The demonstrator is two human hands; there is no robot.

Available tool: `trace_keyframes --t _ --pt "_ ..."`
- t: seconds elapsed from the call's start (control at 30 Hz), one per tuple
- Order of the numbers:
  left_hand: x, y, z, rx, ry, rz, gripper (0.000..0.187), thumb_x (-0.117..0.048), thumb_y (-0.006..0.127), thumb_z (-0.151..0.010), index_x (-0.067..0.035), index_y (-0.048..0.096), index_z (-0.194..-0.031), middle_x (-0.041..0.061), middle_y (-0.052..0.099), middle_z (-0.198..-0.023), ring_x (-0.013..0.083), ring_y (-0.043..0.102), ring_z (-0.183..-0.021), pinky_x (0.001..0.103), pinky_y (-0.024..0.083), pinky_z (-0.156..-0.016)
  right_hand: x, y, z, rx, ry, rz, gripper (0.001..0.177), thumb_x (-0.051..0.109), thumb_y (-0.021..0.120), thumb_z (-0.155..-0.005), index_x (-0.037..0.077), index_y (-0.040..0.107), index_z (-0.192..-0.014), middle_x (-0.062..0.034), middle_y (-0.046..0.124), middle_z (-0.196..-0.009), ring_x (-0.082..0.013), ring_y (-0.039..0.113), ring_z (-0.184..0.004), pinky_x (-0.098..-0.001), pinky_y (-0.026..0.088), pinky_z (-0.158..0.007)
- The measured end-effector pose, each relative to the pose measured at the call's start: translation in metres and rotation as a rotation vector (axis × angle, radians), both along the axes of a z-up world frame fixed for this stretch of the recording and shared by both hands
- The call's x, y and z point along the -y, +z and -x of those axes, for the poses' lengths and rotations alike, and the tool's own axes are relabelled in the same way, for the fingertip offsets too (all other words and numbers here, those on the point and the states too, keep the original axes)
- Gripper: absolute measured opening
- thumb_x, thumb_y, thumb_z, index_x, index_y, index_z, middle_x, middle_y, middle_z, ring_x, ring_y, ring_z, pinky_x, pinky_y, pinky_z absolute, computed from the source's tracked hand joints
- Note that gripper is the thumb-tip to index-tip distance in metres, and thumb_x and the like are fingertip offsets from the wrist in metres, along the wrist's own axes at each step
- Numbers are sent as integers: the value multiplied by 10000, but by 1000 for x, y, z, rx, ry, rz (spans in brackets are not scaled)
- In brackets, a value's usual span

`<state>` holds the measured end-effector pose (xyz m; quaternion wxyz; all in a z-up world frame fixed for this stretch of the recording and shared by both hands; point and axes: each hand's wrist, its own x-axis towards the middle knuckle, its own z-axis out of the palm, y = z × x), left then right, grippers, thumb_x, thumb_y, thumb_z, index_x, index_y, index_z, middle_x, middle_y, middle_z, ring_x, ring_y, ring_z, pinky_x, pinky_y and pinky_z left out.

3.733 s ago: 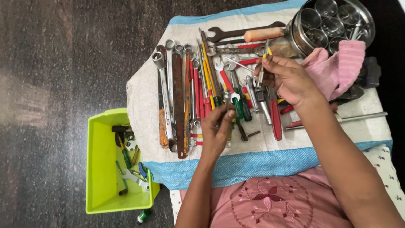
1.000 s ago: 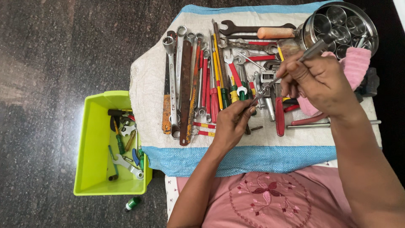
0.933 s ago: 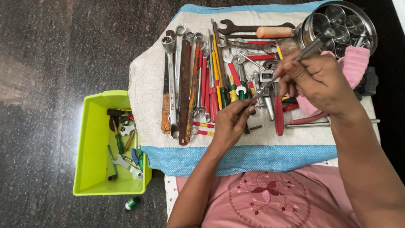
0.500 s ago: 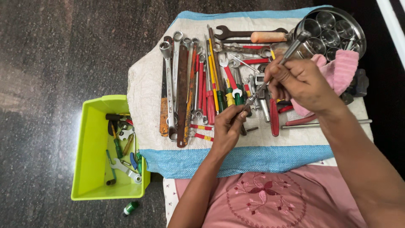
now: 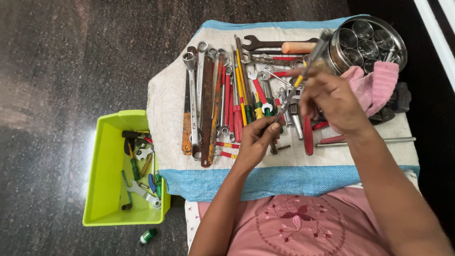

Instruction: The person assembles a socket wrench by attaching a socket to the ratchet head and inserting an extension bar. They then place the assembled tool into a green plastic bin and continue handling other tools on the floor.

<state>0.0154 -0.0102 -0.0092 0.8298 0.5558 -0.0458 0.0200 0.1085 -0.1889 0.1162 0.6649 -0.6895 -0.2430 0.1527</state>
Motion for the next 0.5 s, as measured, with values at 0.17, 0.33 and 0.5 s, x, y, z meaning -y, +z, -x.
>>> trace_keyframes --t 0.17,0.33,0.5 --pt "-5 6 3 -134 -207 329 264 -231 607 -1065 7 681 -1152 26 637 -799 108 609 -688 268 520 -632 2 -21 4 -106 -77 -154 402 325 622 -1088 23 636 -1354 -40 684 -1021 -103 636 -841 -245 518 -734" --pt "1 5 8 -209 -339 363 257 -219 599 -1068 17 681 -1130 38 636 -770 124 605 -660 270 501 -605 0 -31 7 -318 -77 -316 357 256 591 -1008 37 645 -1285 -60 744 -1077 -157 719 -999 -306 581 -911" --pt "20 -5 13 -197 -220 225 229 -177 616 -1057 31 700 -1105 33 630 -749 105 575 -643 257 468 -572 11 -54 3 -170 -141 -274 240 169 629 -1066 -24 653 -1206 -94 734 -1025 -168 712 -957 -314 587 -890"
